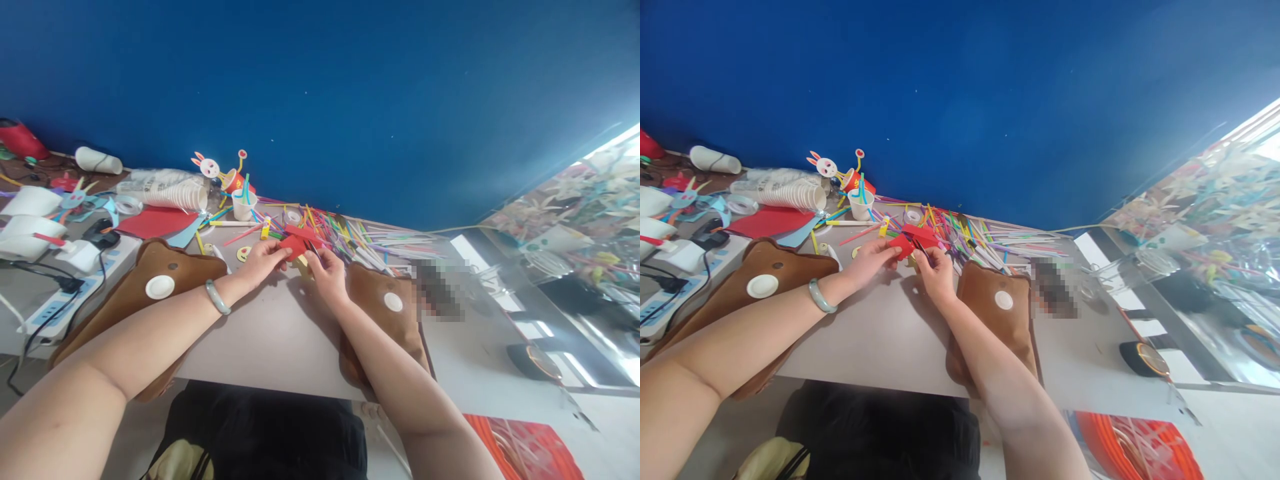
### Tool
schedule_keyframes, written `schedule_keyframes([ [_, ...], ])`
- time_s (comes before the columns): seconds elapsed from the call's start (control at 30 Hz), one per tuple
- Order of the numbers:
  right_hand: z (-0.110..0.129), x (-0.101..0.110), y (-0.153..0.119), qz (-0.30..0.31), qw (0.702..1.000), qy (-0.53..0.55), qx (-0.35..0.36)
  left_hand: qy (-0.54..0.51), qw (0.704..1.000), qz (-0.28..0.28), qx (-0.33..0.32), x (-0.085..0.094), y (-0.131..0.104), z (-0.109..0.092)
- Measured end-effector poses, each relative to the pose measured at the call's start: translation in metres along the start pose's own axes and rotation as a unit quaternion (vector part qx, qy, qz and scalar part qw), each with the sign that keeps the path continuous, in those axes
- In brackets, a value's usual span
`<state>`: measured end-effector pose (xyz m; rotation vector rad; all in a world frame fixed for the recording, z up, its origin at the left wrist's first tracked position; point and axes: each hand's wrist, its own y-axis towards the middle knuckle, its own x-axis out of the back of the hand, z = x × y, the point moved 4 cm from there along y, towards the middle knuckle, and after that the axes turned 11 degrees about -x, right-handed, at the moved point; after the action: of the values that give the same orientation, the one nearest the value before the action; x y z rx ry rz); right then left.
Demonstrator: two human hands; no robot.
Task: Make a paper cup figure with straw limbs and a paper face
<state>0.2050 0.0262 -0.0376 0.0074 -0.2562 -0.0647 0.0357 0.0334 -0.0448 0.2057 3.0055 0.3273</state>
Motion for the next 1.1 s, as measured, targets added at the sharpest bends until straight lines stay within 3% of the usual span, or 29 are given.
schedule_keyframes([
  [0.13, -0.010, -0.001, 0.006, 0.001, 1.000, 0.002, -0.026, -0.025, 0.996, -0.081, 0.025, 0.007, 0.002, -0.001],
  [0.3, -0.014, -0.005, 0.008, 0.027, 0.998, -0.047, -0.017, -0.040, 0.995, -0.095, 0.011, 0.009, 0.003, -0.003],
  [0.4, -0.007, -0.002, 0.004, 0.007, 0.999, -0.035, -0.006, -0.032, 0.997, -0.063, 0.018, 0.006, 0.003, 0.000],
  [0.57, 0.001, 0.000, -0.002, -0.006, 0.999, -0.033, 0.012, -0.012, 0.999, 0.035, 0.009, -0.004, -0.001, 0.000],
  [0.73, 0.001, -0.001, -0.007, -0.046, 0.990, -0.089, 0.095, -0.028, 0.998, 0.060, 0.019, -0.008, -0.002, 0.003],
  [0.93, 0.004, -0.001, -0.014, -0.103, 0.939, -0.168, 0.282, -0.078, 0.993, 0.055, 0.064, -0.014, -0.006, 0.006],
  [1.1, 0.002, 0.000, -0.013, -0.089, 0.919, -0.201, 0.327, -0.095, 0.990, 0.060, 0.090, -0.019, -0.009, 0.004],
])
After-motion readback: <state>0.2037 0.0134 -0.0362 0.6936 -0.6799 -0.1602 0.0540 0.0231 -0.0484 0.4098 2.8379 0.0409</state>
